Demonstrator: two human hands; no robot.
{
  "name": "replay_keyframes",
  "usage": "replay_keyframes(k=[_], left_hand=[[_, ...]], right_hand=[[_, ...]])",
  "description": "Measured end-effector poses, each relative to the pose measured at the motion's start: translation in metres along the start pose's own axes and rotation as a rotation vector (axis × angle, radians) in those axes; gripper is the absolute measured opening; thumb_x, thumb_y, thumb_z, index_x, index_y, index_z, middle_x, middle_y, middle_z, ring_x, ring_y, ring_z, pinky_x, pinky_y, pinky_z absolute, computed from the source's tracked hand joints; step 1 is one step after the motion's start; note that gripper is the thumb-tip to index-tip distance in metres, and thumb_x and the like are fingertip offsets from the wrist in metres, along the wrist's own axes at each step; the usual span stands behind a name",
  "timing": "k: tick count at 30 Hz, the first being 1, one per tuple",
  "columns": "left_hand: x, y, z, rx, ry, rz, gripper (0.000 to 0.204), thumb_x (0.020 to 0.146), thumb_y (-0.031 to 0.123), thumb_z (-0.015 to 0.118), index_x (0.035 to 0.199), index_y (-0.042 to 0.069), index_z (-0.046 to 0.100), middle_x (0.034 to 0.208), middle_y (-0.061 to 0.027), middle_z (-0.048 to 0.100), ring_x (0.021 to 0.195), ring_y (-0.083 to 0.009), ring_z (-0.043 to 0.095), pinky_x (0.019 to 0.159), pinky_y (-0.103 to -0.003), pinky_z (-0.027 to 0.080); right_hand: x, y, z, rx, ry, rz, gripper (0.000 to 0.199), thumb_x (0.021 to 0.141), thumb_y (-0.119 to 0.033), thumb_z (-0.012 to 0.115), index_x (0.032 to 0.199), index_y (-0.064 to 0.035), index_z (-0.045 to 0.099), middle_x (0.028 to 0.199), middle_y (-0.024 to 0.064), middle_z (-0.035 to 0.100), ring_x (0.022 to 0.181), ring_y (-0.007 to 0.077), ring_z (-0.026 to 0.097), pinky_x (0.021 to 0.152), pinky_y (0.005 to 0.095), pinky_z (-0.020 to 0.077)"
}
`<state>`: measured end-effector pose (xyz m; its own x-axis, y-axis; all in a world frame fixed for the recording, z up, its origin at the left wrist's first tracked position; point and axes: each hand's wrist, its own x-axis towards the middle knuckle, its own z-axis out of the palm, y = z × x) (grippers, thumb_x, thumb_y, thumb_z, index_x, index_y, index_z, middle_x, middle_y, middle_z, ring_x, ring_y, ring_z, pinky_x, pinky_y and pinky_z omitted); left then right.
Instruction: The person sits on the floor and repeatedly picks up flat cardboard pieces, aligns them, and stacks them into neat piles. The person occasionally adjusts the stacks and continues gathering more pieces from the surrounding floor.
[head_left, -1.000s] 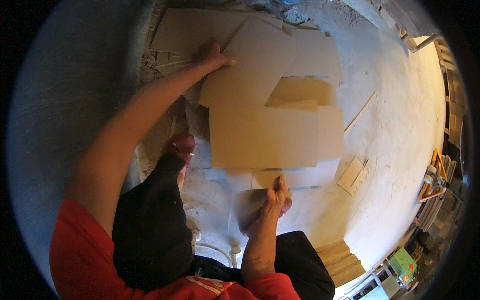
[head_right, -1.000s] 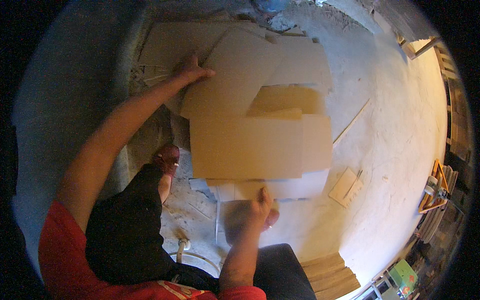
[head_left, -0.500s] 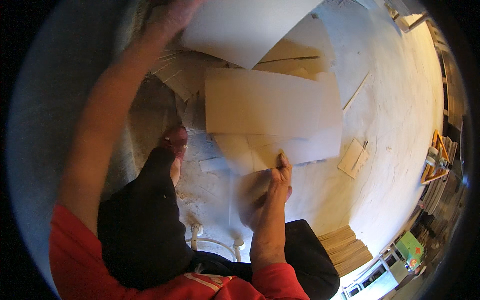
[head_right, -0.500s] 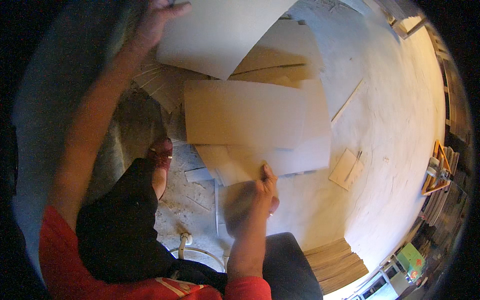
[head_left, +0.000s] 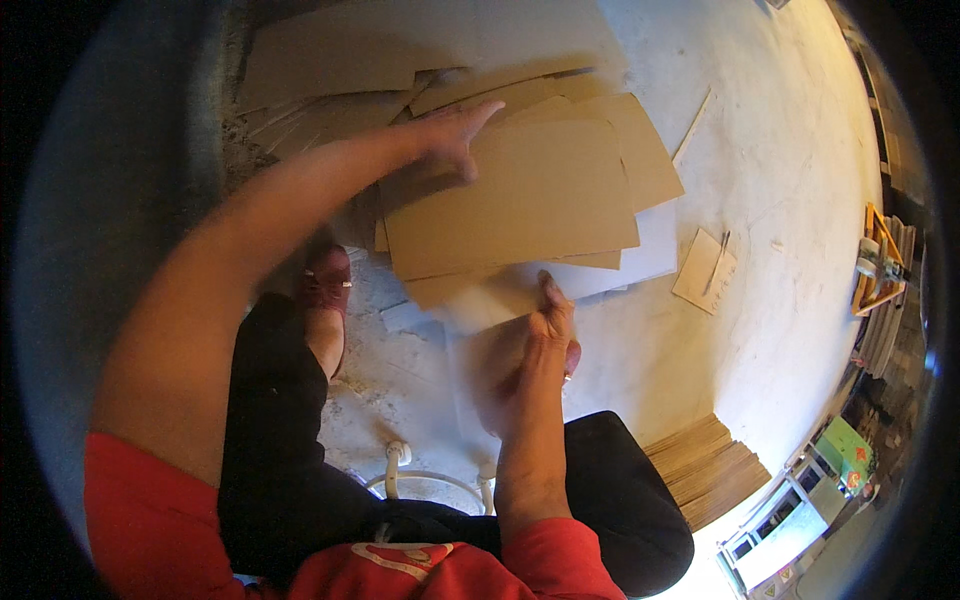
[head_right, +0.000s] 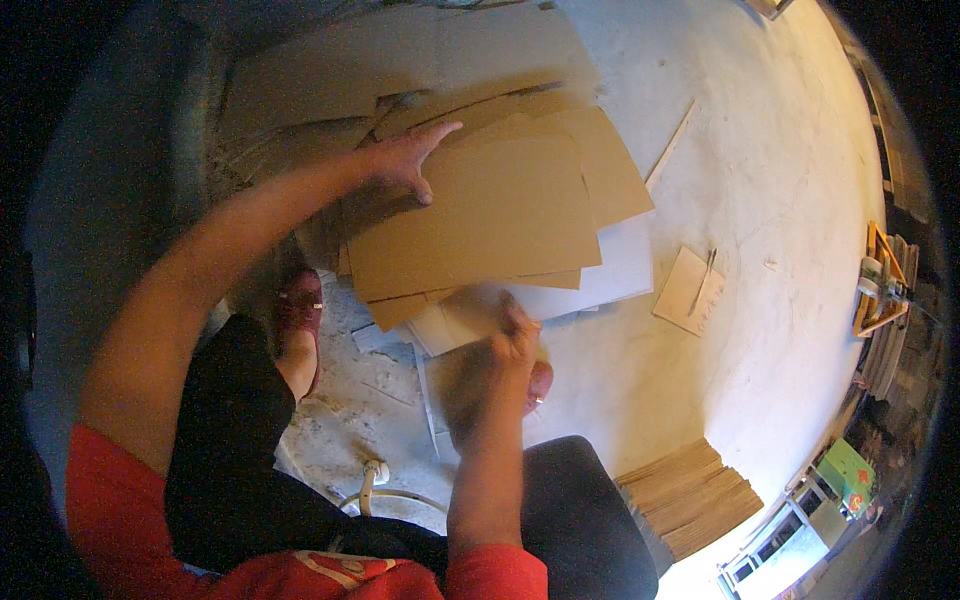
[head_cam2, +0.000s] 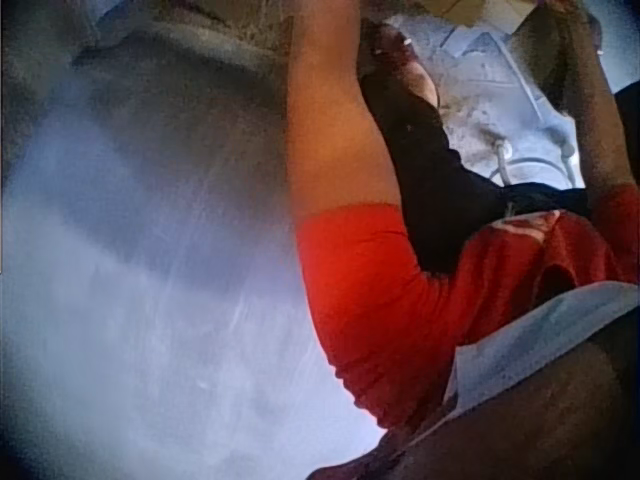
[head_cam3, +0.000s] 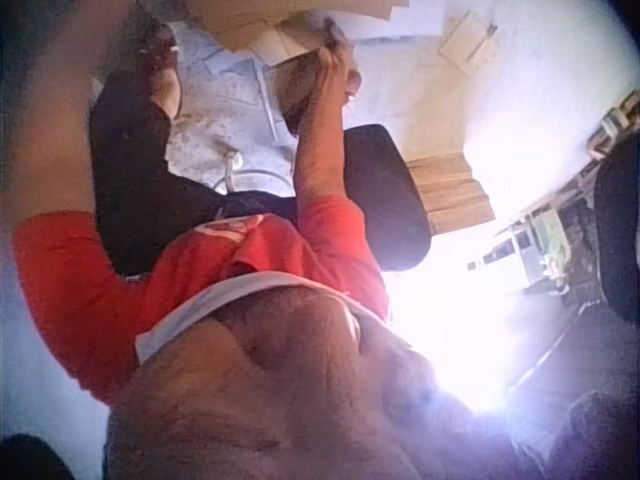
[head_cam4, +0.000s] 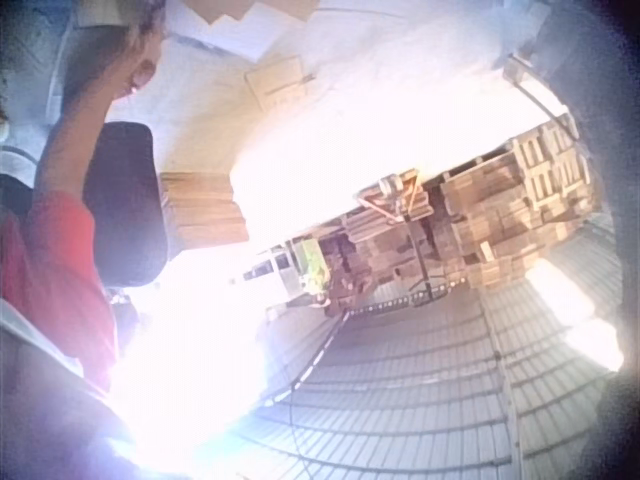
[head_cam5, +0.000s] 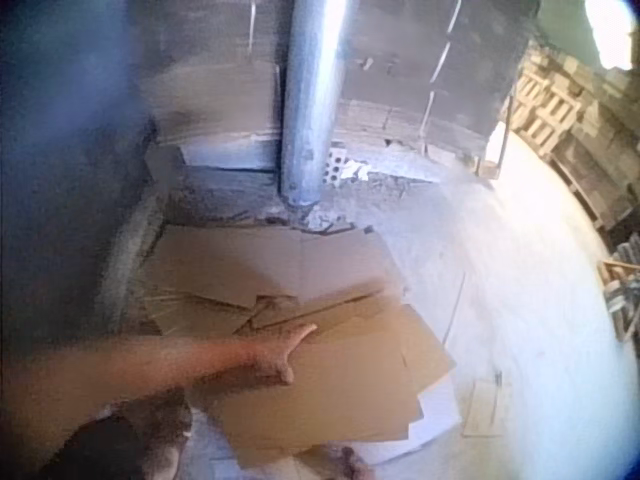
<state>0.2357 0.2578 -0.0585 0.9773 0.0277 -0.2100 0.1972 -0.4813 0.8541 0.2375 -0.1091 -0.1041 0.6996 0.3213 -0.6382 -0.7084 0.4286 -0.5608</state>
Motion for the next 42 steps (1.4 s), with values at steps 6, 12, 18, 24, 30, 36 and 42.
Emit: replay_keyframes(k=[6, 12, 18, 24, 30, 36, 42], left_hand=[[-0.006, 0.068, -0.024, 0.07, -0.411, -0.302, 0.087, 0.049, 0.024, 0.086, 0.123, -0.003, 0.048, 0.125, -0.0209, 0.049, 0.115, -0.03, 0.049, 0.095, -0.04, 0.041], [-0.017, 0.082, 0.019, -0.026, -0.179, 0.031, 0.069, 0.05, 0.02, 0.083, 0.11, -0.002, 0.057, 0.099, -0.0161, 0.064, 0.096, -0.0289, 0.06, 0.082, -0.037, 0.047], [-0.015, 0.095, 0.019, -0.061, -0.164, -0.035, 0.083, 0.05, 0.02, 0.082, 0.122, 0.0, 0.048, 0.109, -0.0199, 0.06, 0.099, -0.0313, 0.058, 0.083, -0.037, 0.048], [-0.011, 0.074, 0.023, -0.015, -0.16, -0.006, 0.115, 0.048, 0.033, 0.087, 0.137, -0.005, 0.025, 0.127, -0.0233, 0.047, 0.112, -0.0325, 0.05, 0.095, -0.04, 0.042], [-0.023, 0.118, -0.039, -0.248, -0.471, -0.299, 0.126, 0.048, 0.032, 0.087, 0.142, -0.005, 0.011, 0.139, -0.0278, 0.027, 0.122, -0.0344, 0.04, 0.1, -0.043, 0.038], [-0.025, 0.154, -0.068, -0.56, -0.059, -0.22, 0.103, 0.054, 0.023, 0.083, 0.134, -0.007, 0.025, 0.116, -0.0249, 0.051, 0.103, -0.0294, 0.056, 0.087, -0.042, 0.048], [-0.041, 0.238, -0.076, -0.58, -0.095, -0.082, 0.102, 0.056, 0.02, 0.082, 0.133, -0.012, 0.023, 0.114, -0.0234, 0.055, 0.098, -0.0299, 0.058, 0.086, -0.039, 0.048]], right_hand=[[-0.016, 0.0, -0.032, 0.12, -0.122, -0.01, 0.053, 0.064, 0.007, 0.064, 0.115, -0.0019, 0.053, 0.101, 0.0116, 0.062, 0.094, 0.0272, 0.061, 0.087, 0.0404, 0.0499], [-0.027, -0.012, -0.053, 0.164, -0.064, -0.003, 0.054, 0.063, 0.008, 0.057, 0.117, -0.0016, 0.052, 0.106, 0.0125, 0.06, 0.1, 0.0293, 0.058, 0.091, 0.0443, 0.0468], [-0.039, -0.028, -0.032, 0.138, -0.148, -0.083, 0.055, 0.066, 0.005, 0.061, 0.12, -0.0031, 0.051, 0.112, 0.0118, 0.06, 0.104, 0.0303, 0.057, 0.095, 0.045, 0.0442], [-0.04, -0.033, -0.019, 0.177, -0.074, -0.031, 0.057, 0.065, -0.002, 0.067, 0.119, -0.0025, 0.052, 0.114, 0.011, 0.059, 0.105, 0.0289, 0.056, 0.095, 0.0426, 0.0452], [-0.049, -0.086, 0.041, -0.134, -0.239, -0.183, 0.045, 0.059, -0.012, 0.07, 0.102, -0.002, 0.058, 0.097, 0.0087, 0.062, 0.092, 0.0273, 0.06, 0.085, 0.0403, 0.0505], [0.0, -0.176, 0.109, -0.261, -0.303, -0.026, 0.012, 0.063, -0.011, 0.06, 0.071, -0.0076, 0.053, 0.073, 0.0066, 0.058, 0.068, 0.0235, 0.058, 0.068, 0.0395, 0.0525], [-0.037, -0.247, 0.146, -0.498, -0.425, 0.061, 0.05, 0.076, -0.007, 0.062, 0.123, -0.0044, 0.047, 0.117, 0.0107, 0.058, 0.108, 0.0268, 0.055, 0.096, 0.0414, 0.0445]])
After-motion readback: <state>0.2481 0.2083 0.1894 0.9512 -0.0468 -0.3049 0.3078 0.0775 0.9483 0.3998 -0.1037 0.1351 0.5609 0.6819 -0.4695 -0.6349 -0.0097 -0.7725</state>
